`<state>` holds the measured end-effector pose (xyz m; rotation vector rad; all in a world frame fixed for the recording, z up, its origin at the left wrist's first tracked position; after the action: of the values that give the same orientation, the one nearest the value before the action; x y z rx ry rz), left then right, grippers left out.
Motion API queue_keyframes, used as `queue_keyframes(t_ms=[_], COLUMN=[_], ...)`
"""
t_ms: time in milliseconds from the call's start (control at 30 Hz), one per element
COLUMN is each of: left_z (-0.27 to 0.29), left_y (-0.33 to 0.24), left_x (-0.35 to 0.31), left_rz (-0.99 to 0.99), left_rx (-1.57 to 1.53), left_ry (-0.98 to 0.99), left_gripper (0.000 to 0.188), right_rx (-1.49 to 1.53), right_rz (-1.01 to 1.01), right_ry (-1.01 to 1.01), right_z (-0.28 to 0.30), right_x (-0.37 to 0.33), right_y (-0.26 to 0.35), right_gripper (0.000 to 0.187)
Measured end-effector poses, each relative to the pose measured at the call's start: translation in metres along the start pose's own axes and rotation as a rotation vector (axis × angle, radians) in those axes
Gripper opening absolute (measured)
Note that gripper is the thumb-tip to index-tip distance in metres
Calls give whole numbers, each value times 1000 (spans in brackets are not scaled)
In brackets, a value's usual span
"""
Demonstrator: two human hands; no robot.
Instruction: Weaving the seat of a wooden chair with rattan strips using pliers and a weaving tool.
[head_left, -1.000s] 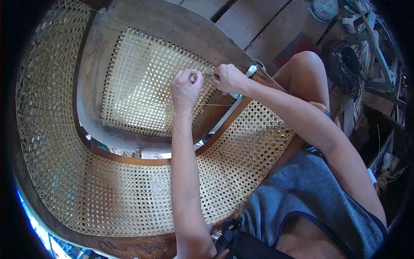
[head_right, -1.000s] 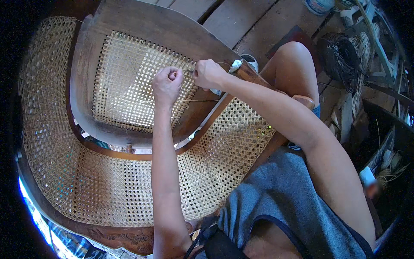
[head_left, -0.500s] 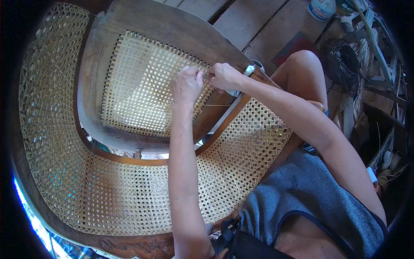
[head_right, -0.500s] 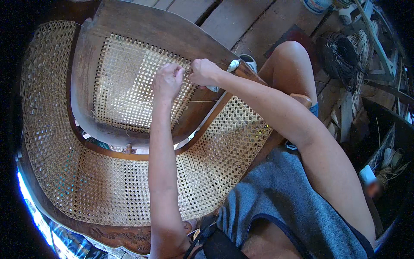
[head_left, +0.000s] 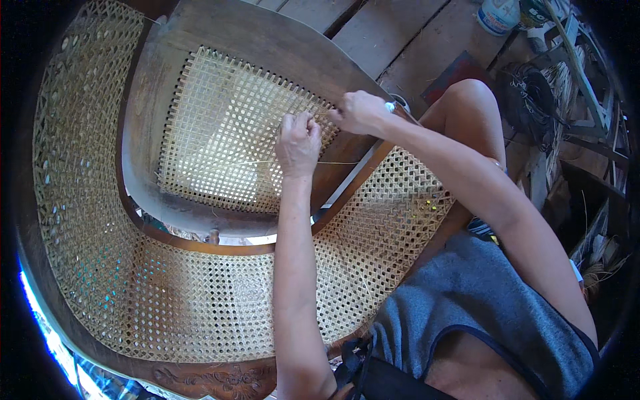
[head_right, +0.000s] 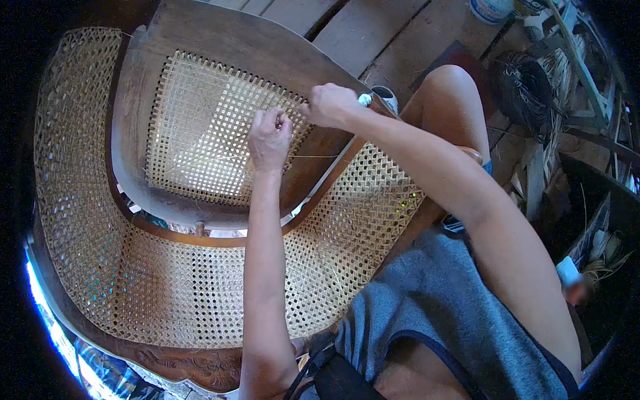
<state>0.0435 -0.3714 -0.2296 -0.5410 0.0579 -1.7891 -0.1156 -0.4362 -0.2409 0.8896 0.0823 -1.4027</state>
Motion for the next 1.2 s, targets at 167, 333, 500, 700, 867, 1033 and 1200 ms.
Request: queue_keyframes(t_ms=[167, 333, 500, 700, 867, 1033, 1200], left_z=[-6, -11, -3, -2, -4, 14, 12], left_y=[2, -2, 2, -7, -33, -17, 4], left_x=[-3, 4, 7, 14, 22, 31, 25], left_rz=[-119, -172, -219, -81, -10, 219, 41], left_rx=[274, 391, 321, 22, -535, -547, -306], left_ry=[-87, -75, -1, 21, -13, 8, 77], left_gripper=[10, 13, 12, 13, 15, 12, 11], right_rx=[-111, -134, -155, -181, -92, 276, 155], right_rz=[-34, -29, -27, -47, 40, 43, 56], right_ry=[-12, -46, -53, -74, -44, 175, 58], right_z=[16, 24, 22, 38, 50, 24, -16], right_x=[-11, -10, -6, -16, -39, -14, -1], right_y=[-20, -40, -50, -59, -39, -22, -6], right_gripper=[47, 48, 48, 47, 46, 33, 28])
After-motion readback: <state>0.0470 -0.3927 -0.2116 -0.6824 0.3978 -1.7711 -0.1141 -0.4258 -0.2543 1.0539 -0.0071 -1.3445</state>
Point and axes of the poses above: each hand's wrist, its own x-axis towards the middle knuckle, its own z-axis out of the back of the hand, y = z × x, the point moved 2 cm from there along x, towards the middle knuckle, and after that the axes turned 13 degrees about -z, right-handed, at the moved point
